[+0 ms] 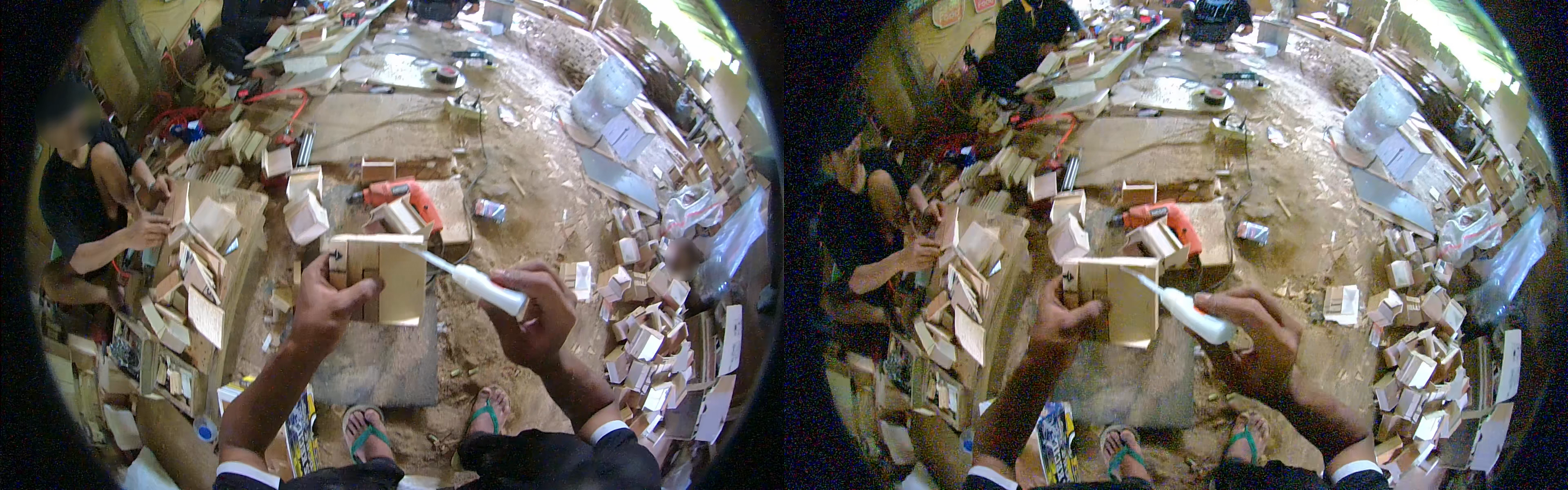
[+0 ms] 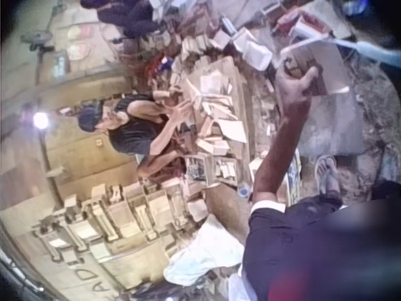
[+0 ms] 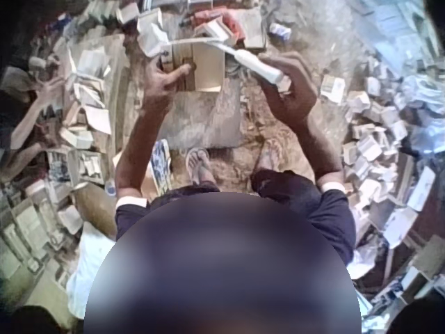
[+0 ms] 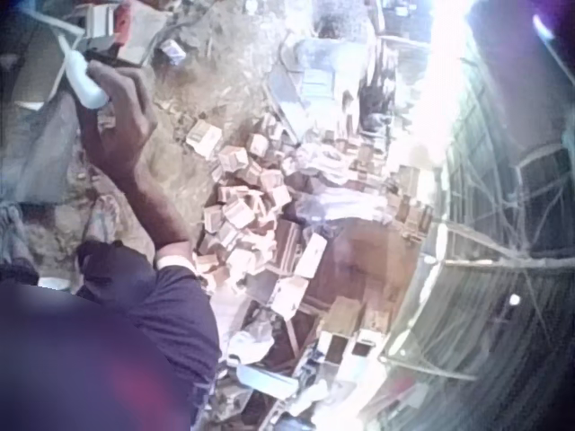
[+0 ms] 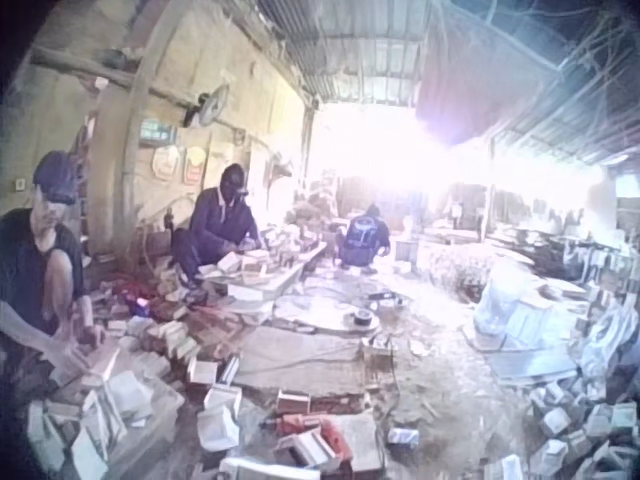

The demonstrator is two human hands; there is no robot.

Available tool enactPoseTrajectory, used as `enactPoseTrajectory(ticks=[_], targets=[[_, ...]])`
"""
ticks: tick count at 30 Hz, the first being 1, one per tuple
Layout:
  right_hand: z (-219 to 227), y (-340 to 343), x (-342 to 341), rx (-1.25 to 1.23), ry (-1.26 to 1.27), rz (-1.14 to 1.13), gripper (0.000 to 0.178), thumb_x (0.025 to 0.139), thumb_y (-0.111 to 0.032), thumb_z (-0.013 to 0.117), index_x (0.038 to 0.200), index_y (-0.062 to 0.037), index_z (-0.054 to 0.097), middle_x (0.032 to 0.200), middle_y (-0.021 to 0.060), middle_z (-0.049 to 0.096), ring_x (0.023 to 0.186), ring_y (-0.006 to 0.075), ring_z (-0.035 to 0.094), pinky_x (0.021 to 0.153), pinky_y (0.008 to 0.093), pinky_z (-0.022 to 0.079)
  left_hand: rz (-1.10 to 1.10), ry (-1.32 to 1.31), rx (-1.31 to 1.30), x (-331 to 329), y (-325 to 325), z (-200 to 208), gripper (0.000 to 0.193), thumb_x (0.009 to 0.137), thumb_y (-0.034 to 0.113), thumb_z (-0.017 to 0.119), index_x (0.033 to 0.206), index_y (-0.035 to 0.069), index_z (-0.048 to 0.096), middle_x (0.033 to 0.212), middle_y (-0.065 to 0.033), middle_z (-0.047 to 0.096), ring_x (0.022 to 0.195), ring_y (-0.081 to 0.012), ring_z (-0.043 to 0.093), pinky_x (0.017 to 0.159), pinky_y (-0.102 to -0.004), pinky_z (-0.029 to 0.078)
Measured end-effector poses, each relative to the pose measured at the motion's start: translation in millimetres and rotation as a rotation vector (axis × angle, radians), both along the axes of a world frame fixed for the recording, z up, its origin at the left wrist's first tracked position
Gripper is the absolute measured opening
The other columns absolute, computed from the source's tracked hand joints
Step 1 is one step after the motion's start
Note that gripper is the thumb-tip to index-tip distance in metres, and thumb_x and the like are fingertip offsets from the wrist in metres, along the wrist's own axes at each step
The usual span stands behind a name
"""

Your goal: The person applies glue from a white tube to the edges of small wooden pieces and assembles them into small box-like structures. The person repeatedly picks up pieces, applies glue, and joins them together on a cluttered workshop floor.

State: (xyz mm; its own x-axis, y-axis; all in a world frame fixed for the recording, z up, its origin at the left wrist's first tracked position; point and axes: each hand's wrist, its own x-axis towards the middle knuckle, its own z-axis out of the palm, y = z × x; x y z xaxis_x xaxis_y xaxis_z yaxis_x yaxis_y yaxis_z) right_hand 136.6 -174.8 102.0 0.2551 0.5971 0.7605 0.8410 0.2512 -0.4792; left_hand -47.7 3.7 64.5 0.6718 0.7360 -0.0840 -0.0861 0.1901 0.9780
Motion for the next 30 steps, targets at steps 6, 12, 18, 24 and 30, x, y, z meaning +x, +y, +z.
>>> enactPoseTrajectory(ticks=[6,12,18,24,30], targets=[[-3,3,-1,-0.032,-0.062,0.027,0.033,0.074,-0.006,0.075,0.107,-0.007,0.071,0.085,0.0115,0.068,0.073,0.0238,0.067,0.062,0.0322,0.054,0.007,-0.033,-0.004,4,-7,6,0.04,0.08,0.004,0.076,0.115,-0.001,0.057,0.102,-0.009,0.069,0.089,-0.0153,0.068,0.082,-0.0305,0.057],[-3,4,0,-0.041,-0.084,0.063,0.039,0.071,-0.008,0.076,0.109,-0.0073,0.071,0.085,0.0108,0.067,0.071,0.0231,0.067,0.061,0.0321,0.054,-0.005,-0.075,0.009,5,-11,11,0.04,0.08,0.005,0.077,0.114,-0.001,0.057,0.102,-0.0091,0.069,0.09,-0.0154,0.068,0.082,-0.0304,0.057],[-2,5,0,-0.007,-0.251,0.069,0.041,0.069,-0.002,0.072,0.11,-0.006,0.07,0.085,0.0098,0.067,0.069,0.0231,0.067,0.058,0.0338,0.054,0.003,-0.021,0.038,3,-11,11,0.039,0.08,0.006,0.077,0.113,-0.001,0.058,0.102,-0.0093,0.069,0.09,-0.0155,0.068,0.082,-0.0305,0.057],[-2,6,-1,-0.006,-0.277,0.096,0.04,0.069,0.001,0.071,0.109,-0.0051,0.069,0.084,0.0091,0.067,0.07,0.0236,0.067,0.059,0.0341,0.056,-0.008,-0.026,0.031,4,-11,12,0.039,0.08,0.007,0.077,0.113,-0.001,0.058,0.102,-0.0093,0.069,0.09,-0.0153,0.068,0.083,-0.0306,0.056],[0,0,-4,-0.041,-0.16,0.054,0.041,0.068,-0.002,0.076,0.108,-0.0099,0.07,0.085,0.0084,0.067,0.072,0.0221,0.068,0.061,0.0325,0.055,0.024,-0.043,0.077,2,-6,12,0.039,0.081,0.006,0.075,0.116,-0.002,0.057,0.103,-0.0099,0.069,0.091,-0.016,0.069,0.084,-0.0311,0.056]])
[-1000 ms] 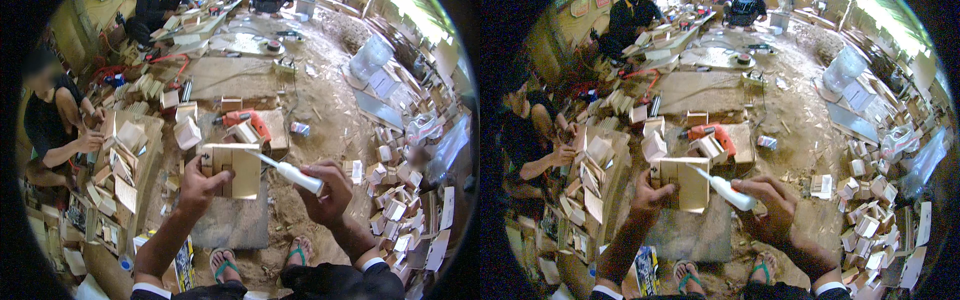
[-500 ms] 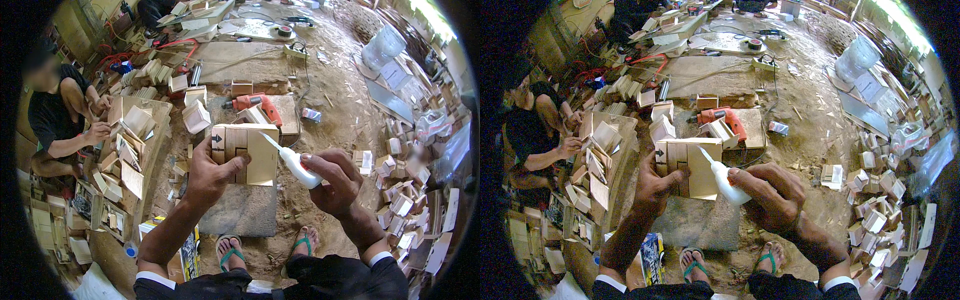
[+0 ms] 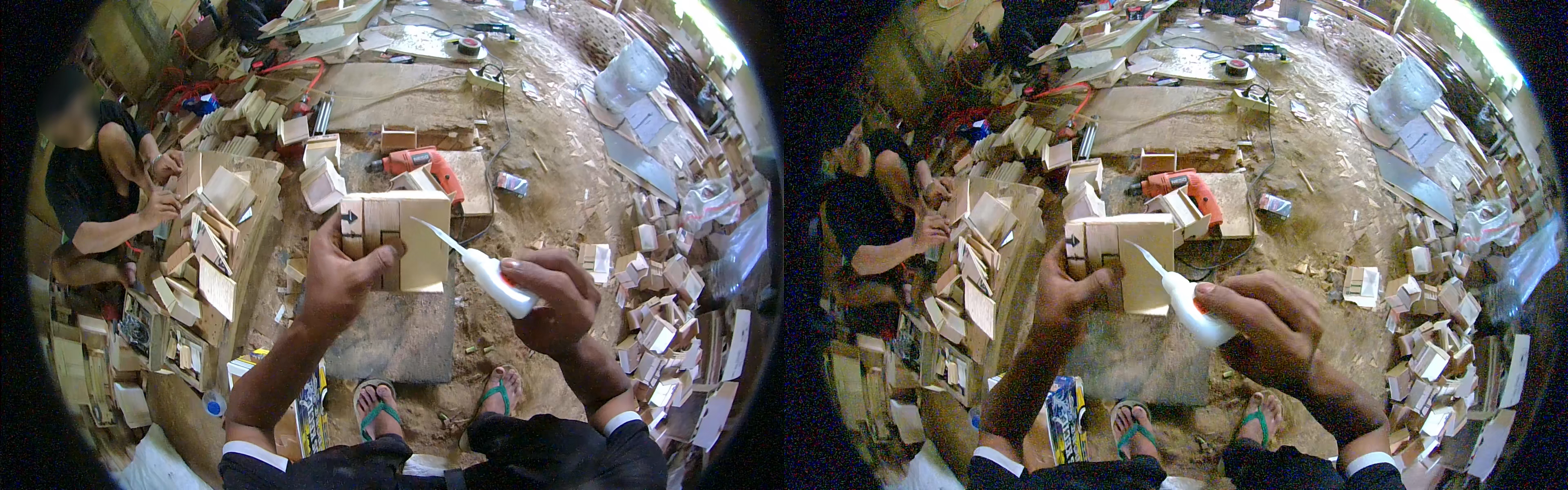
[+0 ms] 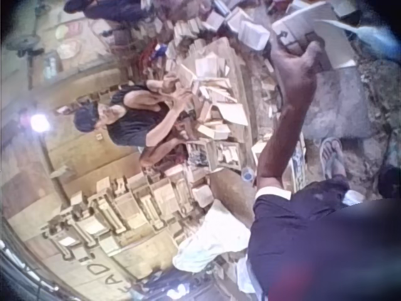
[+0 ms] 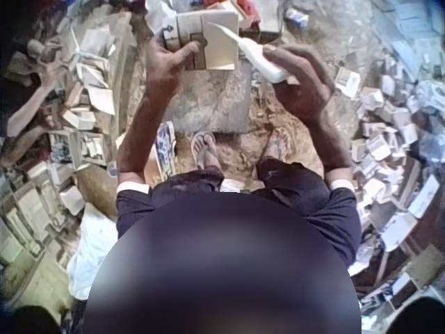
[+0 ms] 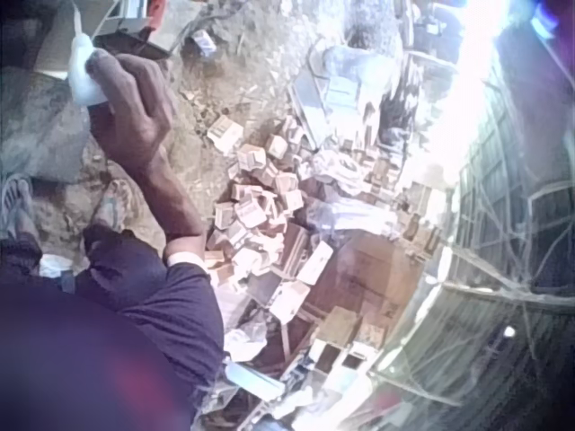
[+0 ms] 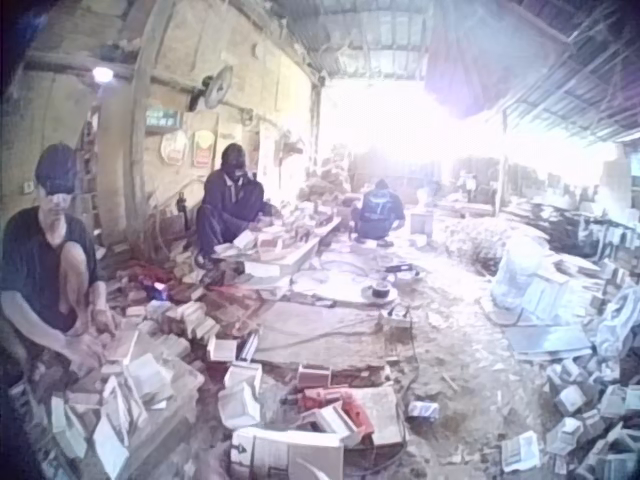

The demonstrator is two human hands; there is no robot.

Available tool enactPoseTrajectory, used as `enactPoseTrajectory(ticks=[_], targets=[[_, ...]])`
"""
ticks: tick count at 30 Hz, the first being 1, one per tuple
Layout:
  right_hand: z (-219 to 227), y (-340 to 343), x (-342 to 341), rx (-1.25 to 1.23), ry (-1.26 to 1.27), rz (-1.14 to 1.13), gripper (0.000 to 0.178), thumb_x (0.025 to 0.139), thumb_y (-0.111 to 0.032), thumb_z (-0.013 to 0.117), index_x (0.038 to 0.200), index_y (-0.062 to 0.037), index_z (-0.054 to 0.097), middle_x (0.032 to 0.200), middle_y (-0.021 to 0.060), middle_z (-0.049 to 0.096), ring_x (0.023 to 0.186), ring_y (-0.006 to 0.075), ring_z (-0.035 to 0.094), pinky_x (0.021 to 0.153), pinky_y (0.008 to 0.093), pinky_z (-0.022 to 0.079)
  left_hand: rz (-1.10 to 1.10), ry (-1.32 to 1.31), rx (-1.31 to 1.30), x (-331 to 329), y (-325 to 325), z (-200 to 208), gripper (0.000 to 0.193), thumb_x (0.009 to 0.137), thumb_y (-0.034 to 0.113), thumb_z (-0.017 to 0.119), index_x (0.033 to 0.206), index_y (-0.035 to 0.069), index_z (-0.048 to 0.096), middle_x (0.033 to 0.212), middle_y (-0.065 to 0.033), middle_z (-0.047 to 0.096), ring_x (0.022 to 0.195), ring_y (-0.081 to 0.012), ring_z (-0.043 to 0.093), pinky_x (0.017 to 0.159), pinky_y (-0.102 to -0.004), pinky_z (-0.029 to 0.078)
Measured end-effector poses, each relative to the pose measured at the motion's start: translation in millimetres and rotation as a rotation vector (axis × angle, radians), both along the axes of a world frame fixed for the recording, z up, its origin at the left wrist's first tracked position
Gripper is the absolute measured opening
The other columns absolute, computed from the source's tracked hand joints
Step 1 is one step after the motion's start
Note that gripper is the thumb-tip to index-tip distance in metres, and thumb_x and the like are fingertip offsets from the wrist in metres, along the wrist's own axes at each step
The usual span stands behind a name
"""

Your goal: The person applies glue from a white tube to the edges of small wooden pieces and assembles them into small box-like structures. The person repeatedly picks up pieces, applies glue, and joins them together on a cluttered workshop floor.

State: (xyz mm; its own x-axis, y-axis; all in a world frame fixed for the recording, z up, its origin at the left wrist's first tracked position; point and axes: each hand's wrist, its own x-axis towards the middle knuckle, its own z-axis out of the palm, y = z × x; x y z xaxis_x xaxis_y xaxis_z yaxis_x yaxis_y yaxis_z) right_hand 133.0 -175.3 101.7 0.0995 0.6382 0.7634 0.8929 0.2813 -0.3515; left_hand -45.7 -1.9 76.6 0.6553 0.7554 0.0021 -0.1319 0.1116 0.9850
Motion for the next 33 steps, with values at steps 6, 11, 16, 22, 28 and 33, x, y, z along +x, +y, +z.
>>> enactPoseTrajectory(ticks=[6,11,16,22,28,33], targets=[[-3,-5,0,-0.2,0.223,0.112,0.031,0.07,-0.008,0.077,0.101,-0.0119,0.074,0.086,0.0095,0.07,0.075,0.0238,0.07,0.065,0.0329,0.056,0.141,-0.02,0.088,0,10,-6,0.036,0.083,-0.003,0.071,0.116,-0.003,0.057,0.104,-0.0115,0.069,0.092,-0.0171,0.069,0.085,-0.032,0.056],[-5,-1,-1,-0.241,0.187,0.145,0.021,0.075,-0.01,0.08,0.093,-0.0047,0.071,0.084,0.0099,0.071,0.075,0.0218,0.068,0.065,0.032,0.053,0.161,-0.039,0.082,0,10,-3,0.038,0.081,-0.005,0.072,0.116,-0.003,0.057,0.105,-0.0115,0.069,0.092,-0.0169,0.069,0.083,-0.0324,0.057],[-7,2,-2,-0.246,0.169,0.148,0.022,0.073,-0.006,0.075,0.096,-0.0066,0.073,0.086,0.0106,0.071,0.076,0.0229,0.069,0.065,0.0324,0.054,0.149,-0.018,0.123,1,7,0,0.039,0.08,-0.006,0.072,0.116,-0.003,0.057,0.104,-0.0117,0.069,0.092,-0.0169,0.069,0.082,-0.0318,0.058],[-10,3,0,-0.272,0.139,0.181,0.027,0.075,-0.005,0.07,0.101,-0.012,0.072,0.091,0.008,0.069,0.078,0.0219,0.07,0.066,0.0324,0.056,0.094,-0.024,0.15,1,4,2,0.038,0.081,-0.007,0.071,0.116,-0.002,0.056,0.103,-0.0112,0.069,0.089,-0.0159,0.069,0.079,-0.0305,0.058],[-9,5,3,-0.268,0.103,0.212,0.026,0.076,-0.005,0.069,0.101,-0.012,0.071,0.092,0.0084,0.07,0.078,0.0229,0.07,0.065,0.0327,0.056,0.083,-0.005,0.134,1,2,4,0.037,0.082,-0.005,0.071,0.116,-0.002,0.056,0.101,-0.0106,0.069,0.088,-0.0153,0.069,0.077,-0.03,0.058],[-7,2,3,-0.233,0.128,0.19,0.027,0.075,-0.005,0.07,0.102,-0.0109,0.071,0.092,0.0089,0.07,0.078,0.0238,0.07,0.066,0.0327,0.057,0.098,-0.047,0.22,2,4,1,0.033,0.085,-0.001,0.068,0.116,-0.002,0.057,0.103,-0.0092,0.068,0.093,-0.0143,0.067,0.084,-0.0296,0.054]])
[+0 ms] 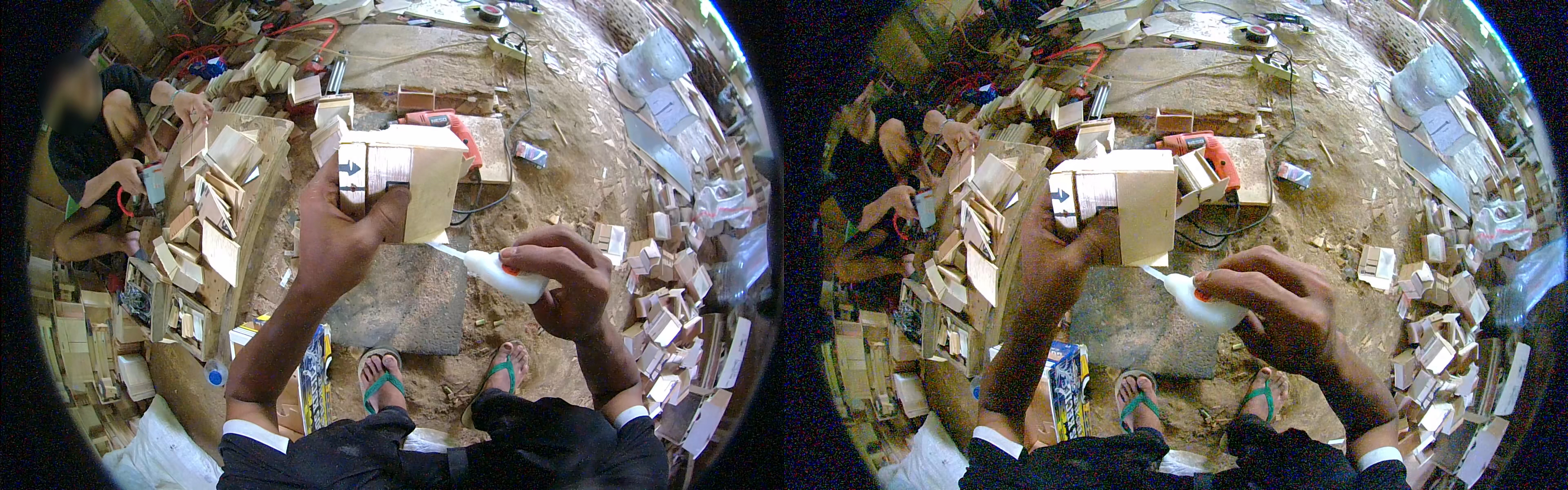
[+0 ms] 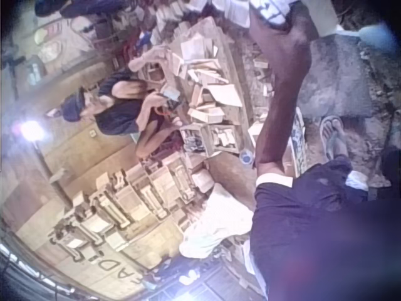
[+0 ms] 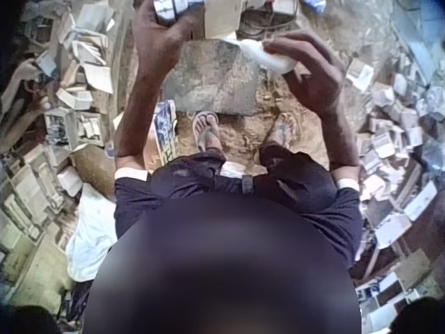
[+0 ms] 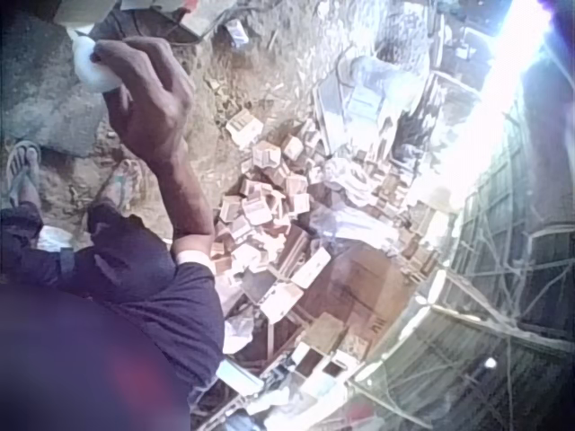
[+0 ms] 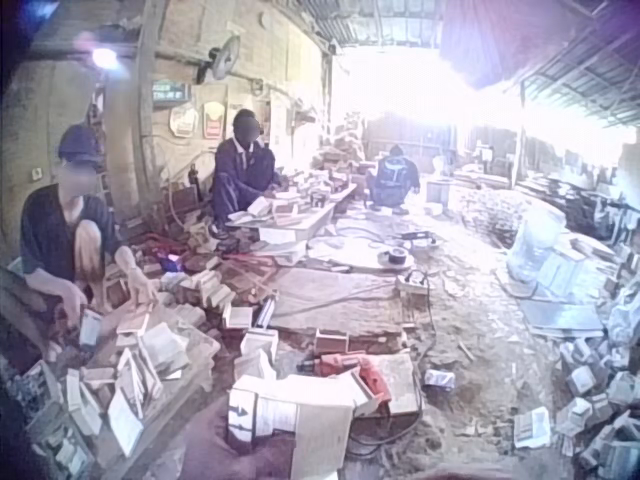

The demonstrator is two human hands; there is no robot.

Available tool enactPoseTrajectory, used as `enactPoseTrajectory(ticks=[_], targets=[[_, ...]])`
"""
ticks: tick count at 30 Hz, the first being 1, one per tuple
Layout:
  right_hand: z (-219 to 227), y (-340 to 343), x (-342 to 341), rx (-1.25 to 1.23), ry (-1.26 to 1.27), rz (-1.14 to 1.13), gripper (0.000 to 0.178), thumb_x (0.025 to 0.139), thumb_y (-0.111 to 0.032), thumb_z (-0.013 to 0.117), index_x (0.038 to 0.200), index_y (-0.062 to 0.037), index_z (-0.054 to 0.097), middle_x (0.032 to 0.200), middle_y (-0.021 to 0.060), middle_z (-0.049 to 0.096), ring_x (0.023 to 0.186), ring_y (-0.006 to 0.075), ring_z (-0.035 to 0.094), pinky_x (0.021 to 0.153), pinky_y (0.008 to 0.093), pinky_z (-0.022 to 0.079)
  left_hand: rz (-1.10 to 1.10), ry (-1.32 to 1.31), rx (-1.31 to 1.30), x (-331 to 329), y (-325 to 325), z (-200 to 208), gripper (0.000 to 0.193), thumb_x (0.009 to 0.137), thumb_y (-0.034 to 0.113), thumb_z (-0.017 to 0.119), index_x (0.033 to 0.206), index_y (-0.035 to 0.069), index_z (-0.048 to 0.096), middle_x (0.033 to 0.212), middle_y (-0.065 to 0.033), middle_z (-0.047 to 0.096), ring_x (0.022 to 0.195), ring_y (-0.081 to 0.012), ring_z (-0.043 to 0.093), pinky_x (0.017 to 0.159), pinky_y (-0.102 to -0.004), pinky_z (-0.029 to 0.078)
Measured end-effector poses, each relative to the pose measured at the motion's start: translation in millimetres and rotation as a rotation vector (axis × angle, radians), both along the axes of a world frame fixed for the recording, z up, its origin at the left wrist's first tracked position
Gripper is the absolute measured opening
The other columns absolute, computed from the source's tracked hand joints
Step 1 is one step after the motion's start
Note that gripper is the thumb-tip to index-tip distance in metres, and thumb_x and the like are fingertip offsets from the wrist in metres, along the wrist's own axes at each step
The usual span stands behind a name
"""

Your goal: The person applies glue from a white tube to the edges of small wooden pieces and assembles them into small box-like structures. The person repeatedly picks up pieces, applies glue, and joins them together on a cluttered workshop floor.

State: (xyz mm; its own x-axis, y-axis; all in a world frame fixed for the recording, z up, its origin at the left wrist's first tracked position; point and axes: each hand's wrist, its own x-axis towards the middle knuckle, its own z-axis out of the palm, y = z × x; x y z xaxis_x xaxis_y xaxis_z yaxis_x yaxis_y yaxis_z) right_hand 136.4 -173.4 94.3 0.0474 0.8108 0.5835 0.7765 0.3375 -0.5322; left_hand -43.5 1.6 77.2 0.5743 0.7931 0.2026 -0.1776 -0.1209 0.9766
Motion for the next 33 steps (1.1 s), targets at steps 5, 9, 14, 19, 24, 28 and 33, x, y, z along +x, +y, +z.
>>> enactPoseTrajectory(ticks=[5,9,14,19,24,28,33], targets=[[0,-2,-3,0.087,0.007,-0.104,0.031,0.075,-0.007,0.077,0.104,-0.0091,0.07,0.089,0.0103,0.071,0.075,0.0234,0.071,0.064,0.0328,0.057,0.065,0.059,0.022,-1,0,-2,0.029,0.088,0.002,0.061,0.117,-0.003,0.059,0.104,-0.0086,0.068,0.098,-0.0146,0.065,0.088,-0.0291,0.05],[-1,-2,-11,0.126,0.022,-0.159,0.036,0.071,-0.008,0.083,0.103,-0.0086,0.069,0.089,0.0112,0.071,0.073,0.0229,0.07,0.063,0.0323,0.057,0.108,0.084,0.085,2,-2,-5,0.03,0.089,0.005,0.062,0.118,-0.002,0.058,0.106,-0.0085,0.067,0.098,-0.0148,0.064,0.09,-0.0292,0.049],[-3,4,-18,0.2,0.026,-0.182,0.039,0.068,-0.007,0.085,0.103,-0.0087,0.068,0.089,0.0103,0.071,0.073,0.0222,0.07,0.061,0.0307,0.056,0.178,0.03,0.041,8,-7,-12,0.035,0.089,0.016,0.067,0.12,0.002,0.057,0.109,-0.0089,0.066,0.1,-0.0178,0.063,0.092,-0.0337,0.047],[-7,8,-19,0.239,0.049,-0.197,0.04,0.067,-0.007,0.083,0.104,-0.0095,0.07,0.087,0.0091,0.07,0.072,0.0207,0.07,0.06,0.0301,0.056,0.231,-0.04,-0.006,15,-14,-17,0.026,0.093,0.011,0.065,0.115,0.001,0.057,0.103,-0.0064,0.066,0.095,-0.0123,0.063,0.086,-0.0291,0.05],[-6,7,-19,0.231,0.017,-0.163,0.039,0.067,-0.007,0.083,0.104,-0.0067,0.069,0.087,0.0114,0.07,0.07,0.0217,0.069,0.06,0.0305,0.055,0.23,-0.078,0.016,16,-16,-18,0.028,0.093,0.009,0.064,0.118,0.001,0.055,0.107,-0.0071,0.065,0.095,-0.0124,0.062,0.086,-0.0286,0.05],[-3,9,-19,0.236,-0.048,-0.137,0.034,0.071,-0.006,0.085,0.099,-0.0007,0.066,0.084,0.0137,0.069,0.069,0.0232,0.068,0.058,0.0311,0.055,0.215,-0.055,0.056,14,-16,-18,0.032,0.092,0.016,0.066,0.119,0.002,0.056,0.11,-0.0084,0.065,0.1,-0.0173,0.062,0.093,-0.0349,0.047],[-4,9,-20,0.233,-0.053,-0.122,0.034,0.071,-0.007,0.085,0.1,-0.0021,0.067,0.083,0.0124,0.07,0.069,0.0229,0.069,0.058,0.031,0.055,0.233,-0.053,0.029,14,-17,-21,0.034,0.091,0.016,0.066,0.121,0.003,0.055,0.111,-0.0083,0.064,0.1,-0.0176,0.061,0.093,-0.0344,0.046]])
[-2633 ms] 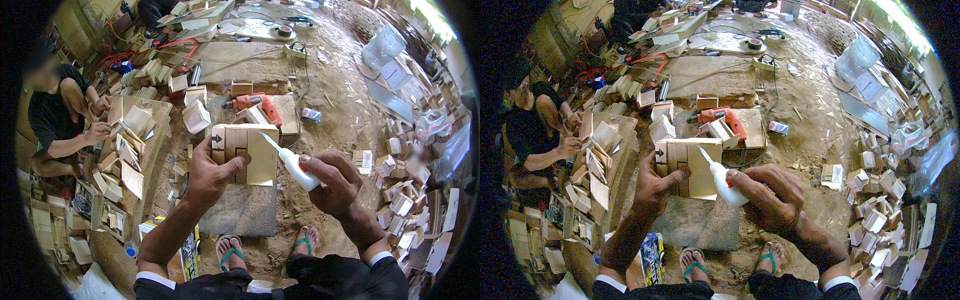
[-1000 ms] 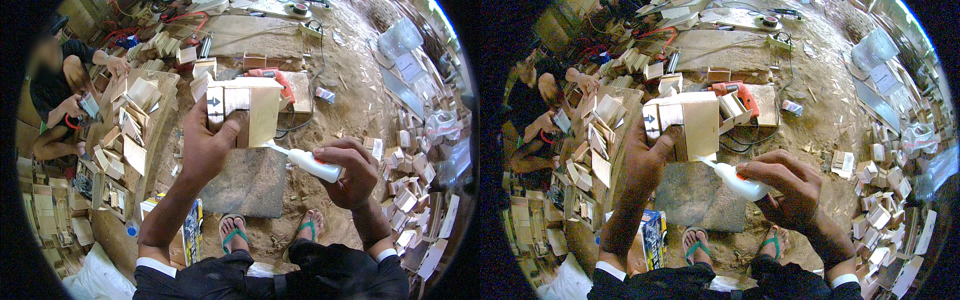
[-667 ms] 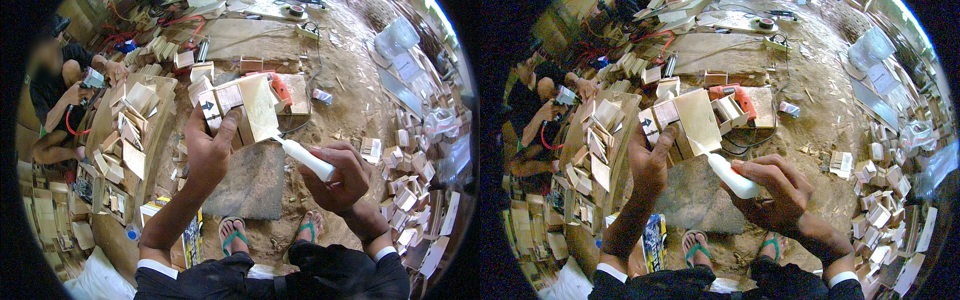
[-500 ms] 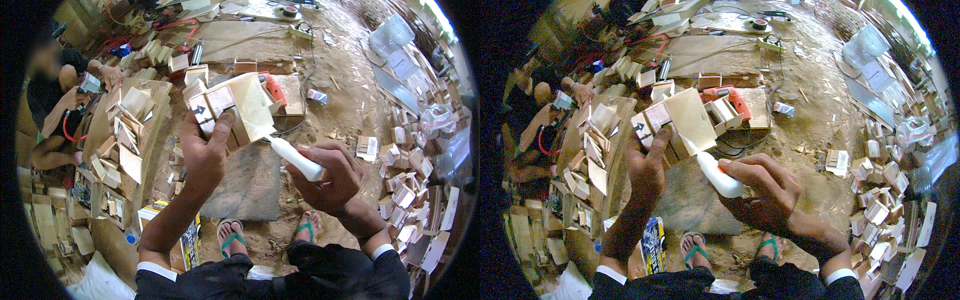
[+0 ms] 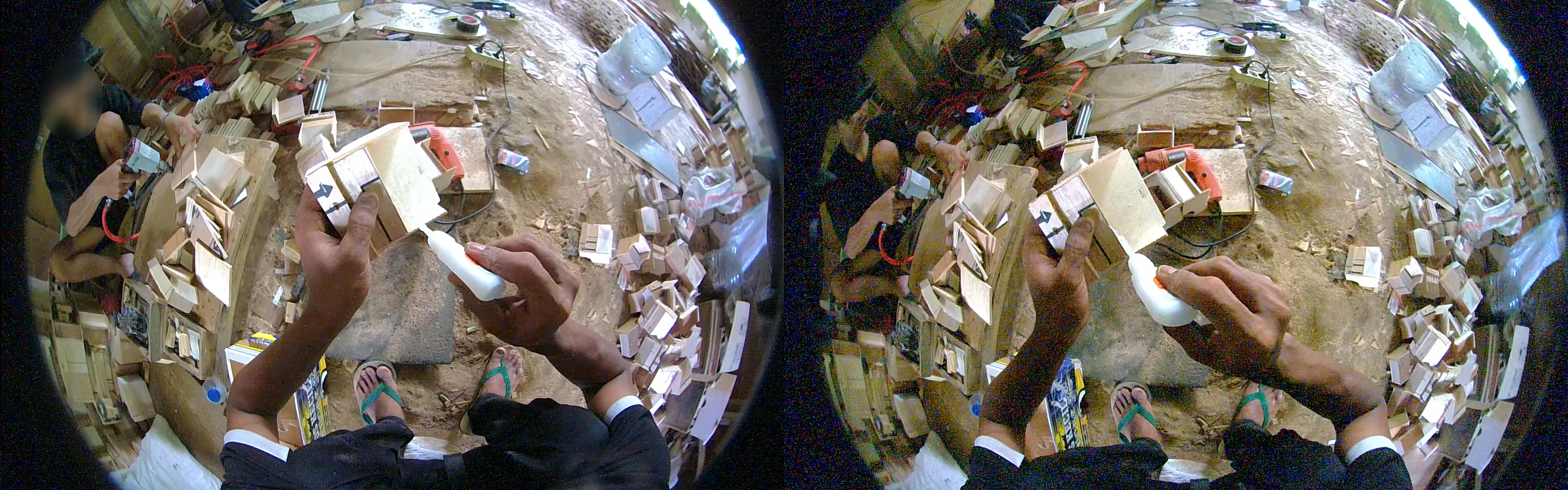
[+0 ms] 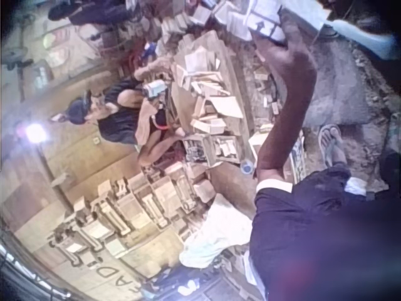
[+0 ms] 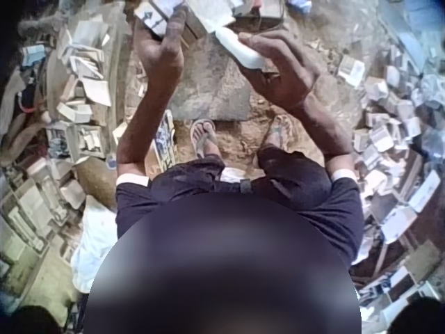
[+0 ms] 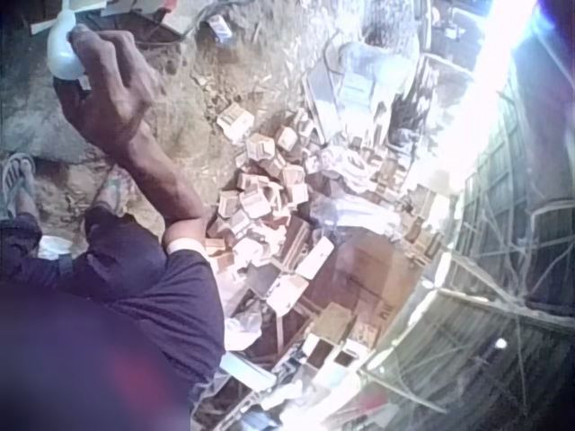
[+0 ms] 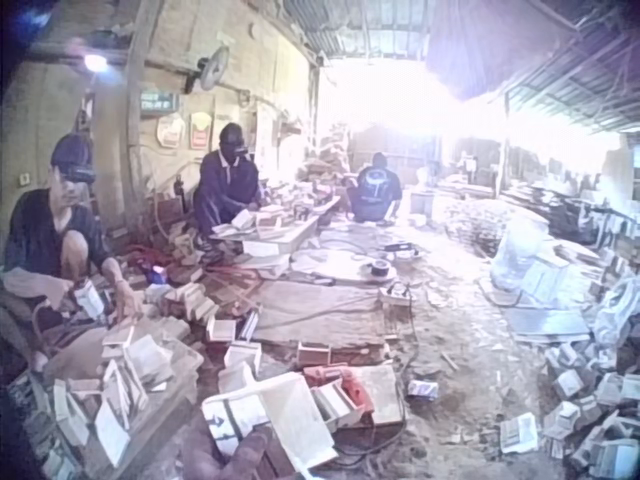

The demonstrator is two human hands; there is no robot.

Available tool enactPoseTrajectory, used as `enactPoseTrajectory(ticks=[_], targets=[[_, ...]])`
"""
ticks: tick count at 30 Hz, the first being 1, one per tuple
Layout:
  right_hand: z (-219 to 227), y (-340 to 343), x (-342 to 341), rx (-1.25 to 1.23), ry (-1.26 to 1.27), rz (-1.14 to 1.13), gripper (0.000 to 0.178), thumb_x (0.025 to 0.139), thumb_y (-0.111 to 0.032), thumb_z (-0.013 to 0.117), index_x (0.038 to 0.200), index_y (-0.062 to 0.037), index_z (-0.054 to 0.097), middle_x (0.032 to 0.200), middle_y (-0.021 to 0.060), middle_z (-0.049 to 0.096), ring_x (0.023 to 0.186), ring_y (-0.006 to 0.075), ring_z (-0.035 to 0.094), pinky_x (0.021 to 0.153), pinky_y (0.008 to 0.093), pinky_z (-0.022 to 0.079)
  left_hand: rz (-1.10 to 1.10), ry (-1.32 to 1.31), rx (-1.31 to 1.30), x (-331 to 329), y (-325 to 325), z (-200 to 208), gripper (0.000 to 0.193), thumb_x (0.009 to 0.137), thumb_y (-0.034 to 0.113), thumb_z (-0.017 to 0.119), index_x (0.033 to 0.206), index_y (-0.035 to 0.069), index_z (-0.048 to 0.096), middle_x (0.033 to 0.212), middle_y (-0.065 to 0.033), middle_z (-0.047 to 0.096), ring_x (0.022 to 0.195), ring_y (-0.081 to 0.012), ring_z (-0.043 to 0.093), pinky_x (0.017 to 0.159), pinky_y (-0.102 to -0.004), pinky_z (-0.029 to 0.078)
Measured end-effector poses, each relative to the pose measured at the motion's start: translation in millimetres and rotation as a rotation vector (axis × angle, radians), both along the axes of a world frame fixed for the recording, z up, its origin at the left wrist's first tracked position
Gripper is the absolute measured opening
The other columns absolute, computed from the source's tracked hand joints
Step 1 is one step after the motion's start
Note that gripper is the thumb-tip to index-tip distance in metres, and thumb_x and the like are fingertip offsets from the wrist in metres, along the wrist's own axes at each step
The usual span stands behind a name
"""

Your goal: The person applies glue from a white tube to the edges of small wooden pieces and assembles them into small box-like structures. The person repeatedly picks up pieces, applies glue, and joins them together on a cluttered workshop floor.

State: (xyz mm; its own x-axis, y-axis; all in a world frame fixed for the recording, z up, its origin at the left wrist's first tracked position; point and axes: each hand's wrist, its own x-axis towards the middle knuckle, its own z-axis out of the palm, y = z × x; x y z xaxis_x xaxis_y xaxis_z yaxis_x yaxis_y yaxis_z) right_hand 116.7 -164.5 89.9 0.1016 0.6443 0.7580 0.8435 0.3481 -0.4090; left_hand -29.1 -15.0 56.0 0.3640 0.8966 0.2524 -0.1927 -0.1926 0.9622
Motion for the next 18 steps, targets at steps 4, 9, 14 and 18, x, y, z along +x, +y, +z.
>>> enactPoseTrajectory(ticks=[4,9,14,18], targets=[[-7,-1,1,0.002,0.027,0.002,0.034,0.071,-0.007,0.085,0.101,-0.0023,0.068,0.085,0.012,0.07,0.07,0.0231,0.069,0.06,0.0313,0.056,0.041,0.081,-0.009,-4,-1,-4,0.038,0.091,0.019,0.067,0.122,0.003,0.054,0.111,-0.0079,0.064,0.101,-0.018,0.06,0.093,-0.0345,0.046],[-5,-3,6,-0.017,0.098,-0.003,0.03,0.072,-0.007,0.083,0.098,-0.0011,0.069,0.089,0.0127,0.071,0.073,0.0233,0.07,0.063,0.0323,0.057,0.012,0.013,-0.014,2,10,-16,0.037,0.089,0.012,0.067,0.121,0.0,0.054,0.107,-0.0073,0.062,0.096,-0.0147,0.059,0.089,-0.0311,0.047],[5,-17,15,0.068,0.214,0.038,0.036,0.077,-0.01,0.076,0.111,-0.0048,0.065,0.088,0.0112,0.064,0.071,0.0258,0.066,0.059,0.0349,0.054,-0.168,0.349,0.164,4,41,-40,0.036,0.083,0.01,0.07,0.114,-0.004,0.058,0.102,-0.0107,0.065,0.092,-0.019,0.062,0.084,-0.0344,0.05],[13,-43,18,0.078,0.184,0.067,0.034,0.079,-0.007,0.073,0.11,-0.0022,0.063,0.09,0.0131,0.064,0.073,0.0283,0.066,0.06,0.0366,0.053,-0.365,0.673,0.277,25,44,-56,0.039,0.077,0.006,0.07,0.112,-0.005,0.058,0.106,-0.0182,0.066,0.096,-0.0257,0.065,0.086,-0.0372,0.052]])
